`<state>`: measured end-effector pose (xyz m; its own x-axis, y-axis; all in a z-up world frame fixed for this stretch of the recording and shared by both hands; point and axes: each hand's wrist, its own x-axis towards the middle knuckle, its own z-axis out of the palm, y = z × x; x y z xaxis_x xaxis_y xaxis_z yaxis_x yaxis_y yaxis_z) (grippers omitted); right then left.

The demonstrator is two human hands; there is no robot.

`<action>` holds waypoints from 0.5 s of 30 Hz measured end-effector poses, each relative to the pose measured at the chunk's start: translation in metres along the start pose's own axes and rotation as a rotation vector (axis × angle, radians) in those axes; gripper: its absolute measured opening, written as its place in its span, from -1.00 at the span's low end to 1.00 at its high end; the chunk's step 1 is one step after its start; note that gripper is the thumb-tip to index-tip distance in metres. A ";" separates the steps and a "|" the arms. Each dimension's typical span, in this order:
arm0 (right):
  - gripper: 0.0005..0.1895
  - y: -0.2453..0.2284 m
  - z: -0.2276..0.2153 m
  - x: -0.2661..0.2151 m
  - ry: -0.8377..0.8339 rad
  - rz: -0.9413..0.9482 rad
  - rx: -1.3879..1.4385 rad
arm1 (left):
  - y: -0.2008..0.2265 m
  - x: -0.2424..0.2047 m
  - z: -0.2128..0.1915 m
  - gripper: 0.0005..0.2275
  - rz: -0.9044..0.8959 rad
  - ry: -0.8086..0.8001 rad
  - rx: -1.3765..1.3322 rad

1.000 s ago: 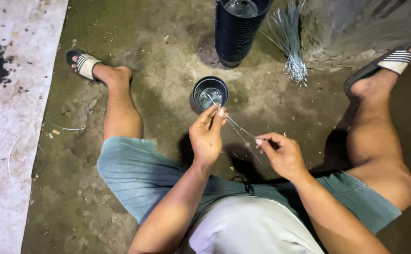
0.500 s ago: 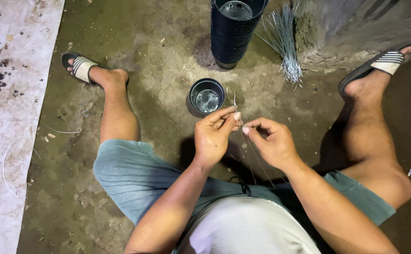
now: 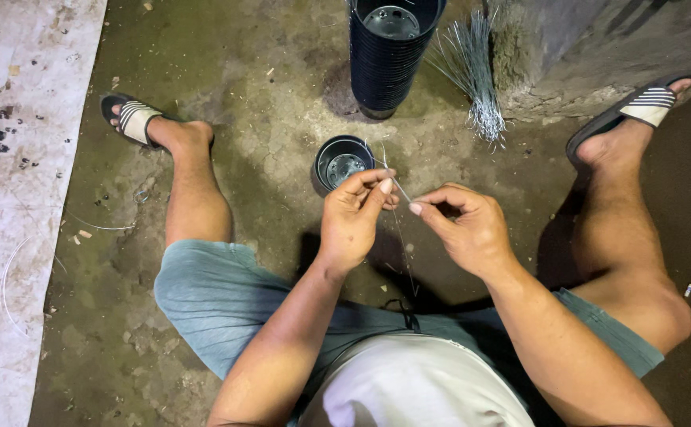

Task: The person sits on the floor and repeatedly bends thin metal wires into loops, then inserts them into small black plastic cups. The person handles the wires and cups by hand, placing finished units into a larger stack of similar cups.

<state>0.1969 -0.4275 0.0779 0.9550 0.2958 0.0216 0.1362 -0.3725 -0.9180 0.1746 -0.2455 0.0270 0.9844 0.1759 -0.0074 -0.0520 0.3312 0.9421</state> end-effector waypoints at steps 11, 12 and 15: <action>-0.81 0.016 -0.004 0.007 -0.182 0.052 0.014 | 0.000 0.018 -0.006 -0.84 0.028 0.110 -0.024; -0.81 0.016 -0.006 0.005 -0.208 0.088 -0.003 | 0.002 0.019 -0.008 -0.84 0.026 0.127 -0.015; -0.80 0.016 -0.006 -0.003 -0.273 0.178 -0.051 | 0.007 0.023 -0.015 -0.83 0.026 0.169 0.002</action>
<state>0.1978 -0.4398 0.0654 0.8599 0.4446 -0.2507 -0.0069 -0.4809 -0.8768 0.1946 -0.2248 0.0282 0.9404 0.3377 -0.0392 -0.0766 0.3228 0.9434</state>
